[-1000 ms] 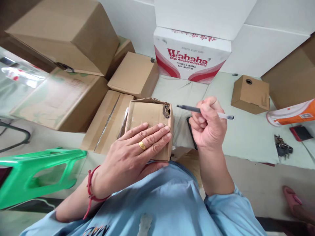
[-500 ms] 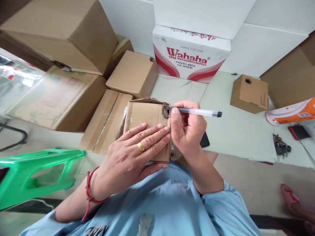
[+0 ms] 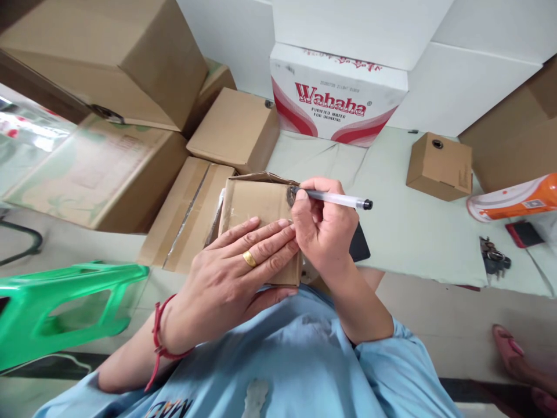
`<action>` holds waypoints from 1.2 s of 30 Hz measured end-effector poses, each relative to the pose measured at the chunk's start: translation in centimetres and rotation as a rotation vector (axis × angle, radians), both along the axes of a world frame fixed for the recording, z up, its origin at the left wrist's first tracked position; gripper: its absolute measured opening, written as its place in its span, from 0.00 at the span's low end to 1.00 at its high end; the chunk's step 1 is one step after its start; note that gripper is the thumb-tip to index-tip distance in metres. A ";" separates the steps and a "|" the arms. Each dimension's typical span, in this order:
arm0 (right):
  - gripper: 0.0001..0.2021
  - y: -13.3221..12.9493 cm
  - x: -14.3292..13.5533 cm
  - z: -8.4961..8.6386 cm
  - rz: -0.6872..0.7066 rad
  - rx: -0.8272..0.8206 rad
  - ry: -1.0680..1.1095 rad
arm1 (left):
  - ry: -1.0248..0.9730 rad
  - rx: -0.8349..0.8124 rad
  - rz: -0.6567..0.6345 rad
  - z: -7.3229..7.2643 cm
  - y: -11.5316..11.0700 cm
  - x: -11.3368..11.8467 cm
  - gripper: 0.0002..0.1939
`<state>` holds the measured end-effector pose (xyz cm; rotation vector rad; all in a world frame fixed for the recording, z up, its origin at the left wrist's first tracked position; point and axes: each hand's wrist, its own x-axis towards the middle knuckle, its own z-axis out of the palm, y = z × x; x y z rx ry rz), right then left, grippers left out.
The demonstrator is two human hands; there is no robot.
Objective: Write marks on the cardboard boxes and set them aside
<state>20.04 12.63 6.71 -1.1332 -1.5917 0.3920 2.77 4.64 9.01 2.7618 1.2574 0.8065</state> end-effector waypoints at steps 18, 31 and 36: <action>0.04 -1.0 0.4 0.5 -0.054 0.086 0.005 | 0.006 -0.012 -0.010 0.0 0.2 0.0 0.26; 0.15 0.5 12.5 -4.3 -0.195 -0.110 -0.528 | -0.078 0.120 0.013 -0.5 -0.1 -0.3 0.26; 0.23 0.9 20.9 -8.5 -0.394 -0.456 -0.821 | -0.144 0.182 0.059 -0.9 -0.2 -1.4 0.24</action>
